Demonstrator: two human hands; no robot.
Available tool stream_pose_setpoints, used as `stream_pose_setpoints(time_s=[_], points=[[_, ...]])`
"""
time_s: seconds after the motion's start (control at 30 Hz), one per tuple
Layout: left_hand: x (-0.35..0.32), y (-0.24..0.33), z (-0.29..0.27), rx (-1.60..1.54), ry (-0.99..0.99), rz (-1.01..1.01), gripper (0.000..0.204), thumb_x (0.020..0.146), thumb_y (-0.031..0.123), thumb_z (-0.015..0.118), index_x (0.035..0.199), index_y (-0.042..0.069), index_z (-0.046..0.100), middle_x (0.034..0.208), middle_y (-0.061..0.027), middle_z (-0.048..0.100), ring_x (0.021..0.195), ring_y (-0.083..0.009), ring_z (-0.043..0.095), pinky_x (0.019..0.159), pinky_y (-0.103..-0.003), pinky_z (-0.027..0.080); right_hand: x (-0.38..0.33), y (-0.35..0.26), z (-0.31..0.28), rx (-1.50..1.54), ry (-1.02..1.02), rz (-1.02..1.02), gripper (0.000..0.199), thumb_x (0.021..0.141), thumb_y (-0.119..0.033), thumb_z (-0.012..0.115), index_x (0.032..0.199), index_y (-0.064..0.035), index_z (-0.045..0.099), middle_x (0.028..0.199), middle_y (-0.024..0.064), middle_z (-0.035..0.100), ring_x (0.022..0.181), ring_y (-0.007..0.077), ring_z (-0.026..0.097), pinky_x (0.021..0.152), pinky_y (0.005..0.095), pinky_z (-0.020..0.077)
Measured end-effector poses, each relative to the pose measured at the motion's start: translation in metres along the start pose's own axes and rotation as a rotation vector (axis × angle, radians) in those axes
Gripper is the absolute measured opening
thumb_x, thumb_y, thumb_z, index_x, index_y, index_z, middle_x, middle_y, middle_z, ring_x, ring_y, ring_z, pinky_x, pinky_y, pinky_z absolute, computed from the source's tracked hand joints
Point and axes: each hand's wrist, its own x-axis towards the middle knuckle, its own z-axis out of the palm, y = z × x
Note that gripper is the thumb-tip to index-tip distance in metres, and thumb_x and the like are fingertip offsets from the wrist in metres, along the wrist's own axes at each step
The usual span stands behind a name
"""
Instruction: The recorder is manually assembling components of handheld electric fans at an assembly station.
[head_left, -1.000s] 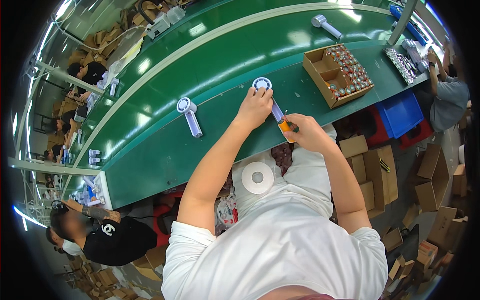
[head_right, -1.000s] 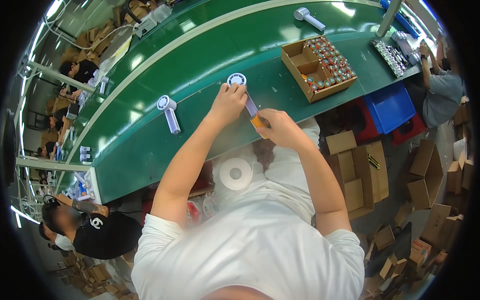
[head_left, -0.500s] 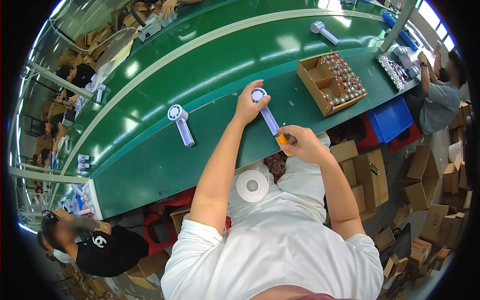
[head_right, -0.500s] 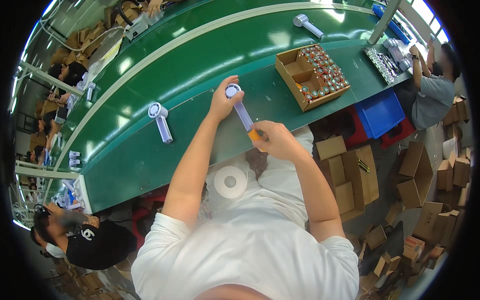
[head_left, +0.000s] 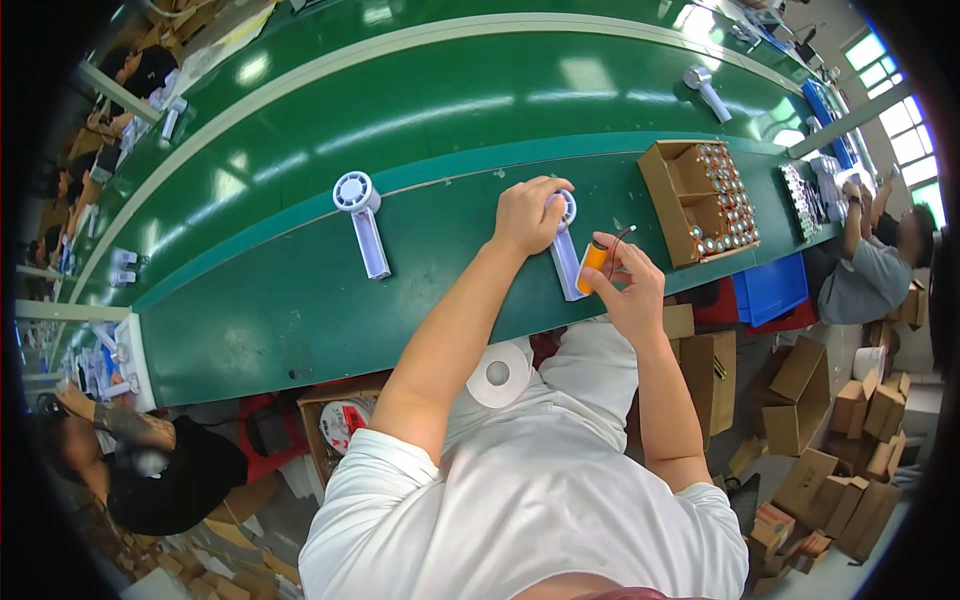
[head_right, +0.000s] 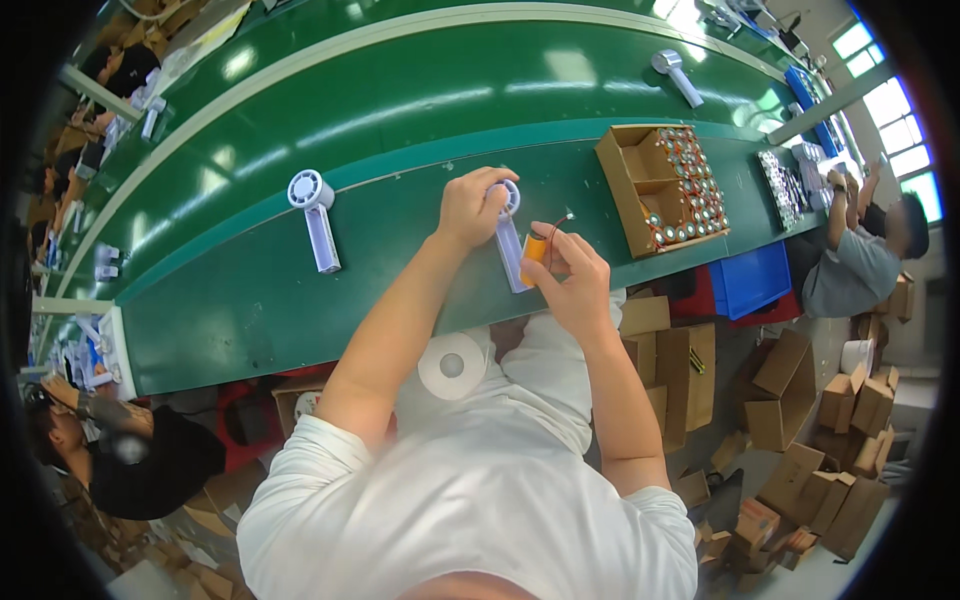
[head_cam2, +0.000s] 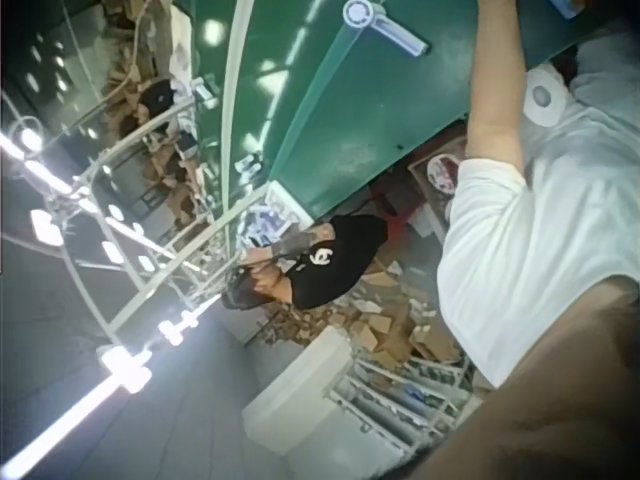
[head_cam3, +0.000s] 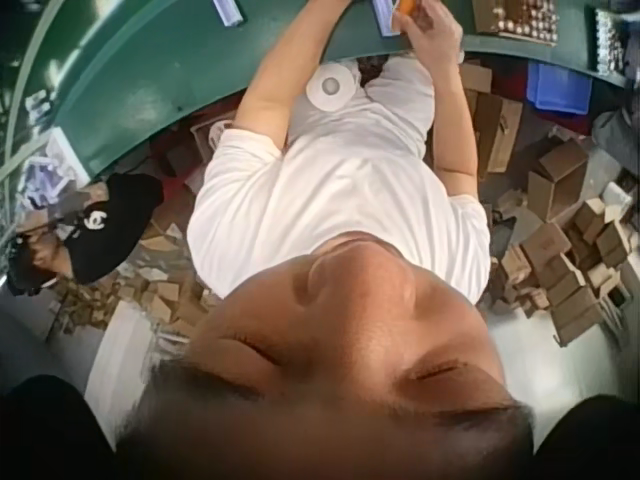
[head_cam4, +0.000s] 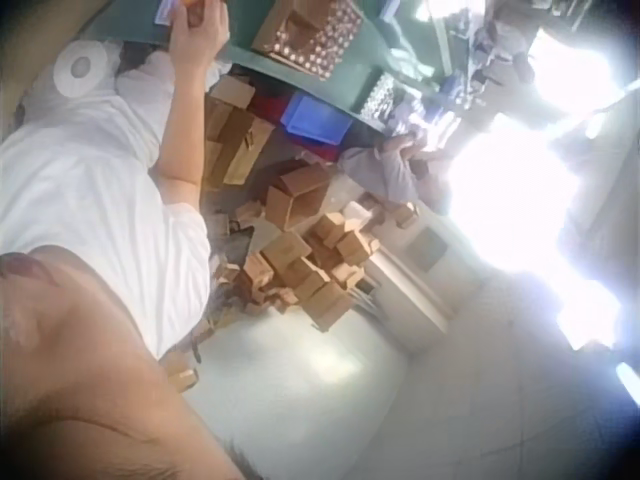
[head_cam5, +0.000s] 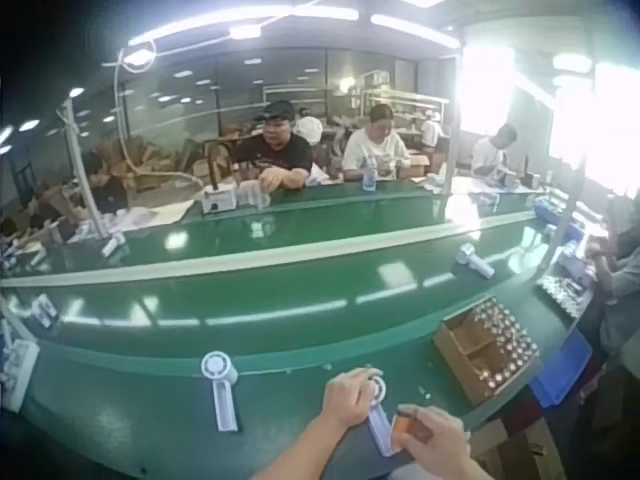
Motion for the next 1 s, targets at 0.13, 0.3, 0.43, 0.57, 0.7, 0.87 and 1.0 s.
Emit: stream_pose_setpoints(time_s=[0.13, 0.3, 0.43, 0.57, 0.7, 0.87, 1.0], points=[[-0.001, 0.0, 0.001, 0.071, -0.02, 0.033, 0.022, 0.081, 0.017, 0.052, 0.093, 0.007, 0.069, 0.083, -0.0106, 0.068, 0.072, -0.0299, 0.065, 0.066, -0.038, 0.05, 0.009, 0.003, 0.006, -0.143, -0.083, -0.064, 0.044, 0.077, 0.001, 0.076, 0.12, -0.0002, 0.064, 0.089, 0.005, 0.063, 0.078, 0.0108, 0.062, 0.07, 0.0247, 0.0566], [-0.001, -0.004, -0.003, 0.095, 0.032, 0.085, 0.021, 0.081, 0.014, 0.052, 0.091, 0.007, 0.068, 0.081, -0.0097, 0.068, 0.067, -0.0286, 0.064, 0.063, -0.039, 0.049, 0.014, 0.001, 0.011, -0.163, 0.096, -0.14, 0.046, 0.078, 0.003, 0.075, 0.122, -0.0012, 0.064, 0.088, 0.0041, 0.064, 0.078, 0.0103, 0.063, 0.07, 0.0253, 0.0566], [0.002, 0.0, -0.003, 0.087, 0.063, 0.111, 0.02, 0.081, 0.012, 0.051, 0.091, 0.004, 0.067, 0.08, -0.0109, 0.068, 0.065, -0.0282, 0.063, 0.061, -0.038, 0.048, 0.011, -0.009, 0.005, -0.028, 0.069, 0.034, 0.047, 0.078, 0.002, 0.075, 0.124, -0.0001, 0.063, 0.09, 0.0025, 0.064, 0.081, 0.0094, 0.062, 0.071, 0.0261, 0.0567], [0.002, -0.004, -0.001, 0.072, 0.073, 0.111, 0.019, 0.08, 0.011, 0.052, 0.09, 0.004, 0.067, 0.079, -0.0112, 0.068, 0.063, -0.0284, 0.063, 0.061, -0.038, 0.048, 0.012, 0.006, 0.019, -0.302, -0.042, -0.012, 0.046, 0.081, -0.003, 0.076, 0.125, 0.0002, 0.062, 0.087, 0.0076, 0.067, 0.079, 0.01, 0.064, 0.068, 0.0246, 0.0558], [0.001, -0.004, 0.002, 0.088, 0.082, 0.111, 0.018, 0.08, 0.01, 0.053, 0.09, 0.004, 0.067, 0.079, -0.0109, 0.068, 0.063, -0.0282, 0.063, 0.06, -0.038, 0.048, 0.013, 0.003, 0.024, -0.444, -0.024, -0.081, 0.045, 0.079, -0.004, 0.076, 0.123, -0.0002, 0.063, 0.086, 0.0112, 0.067, 0.076, 0.0159, 0.066, 0.068, 0.0263, 0.055], [0.0, -0.005, 0.004, 0.088, 0.093, 0.098, 0.018, 0.079, 0.01, 0.054, 0.09, 0.004, 0.066, 0.079, -0.0103, 0.068, 0.062, -0.0277, 0.063, 0.059, -0.038, 0.048, 0.021, -0.008, 0.027, -0.761, -0.16, -0.238, 0.033, 0.082, -0.014, 0.072, 0.112, -0.0015, 0.063, 0.085, 0.011, 0.064, 0.078, 0.0276, 0.063, 0.066, 0.0353, 0.0529], [0.001, -0.006, 0.0, 0.091, 0.085, 0.073, 0.019, 0.078, 0.011, 0.054, 0.091, 0.005, 0.067, 0.08, -0.0096, 0.068, 0.063, -0.0277, 0.063, 0.06, -0.038, 0.049, 0.038, -0.022, 0.025, -0.898, -0.432, -0.213, 0.037, 0.085, -0.022, 0.069, 0.115, -0.0037, 0.061, 0.082, 0.0106, 0.061, 0.08, 0.0268, 0.063, 0.064, 0.0379, 0.0522]])
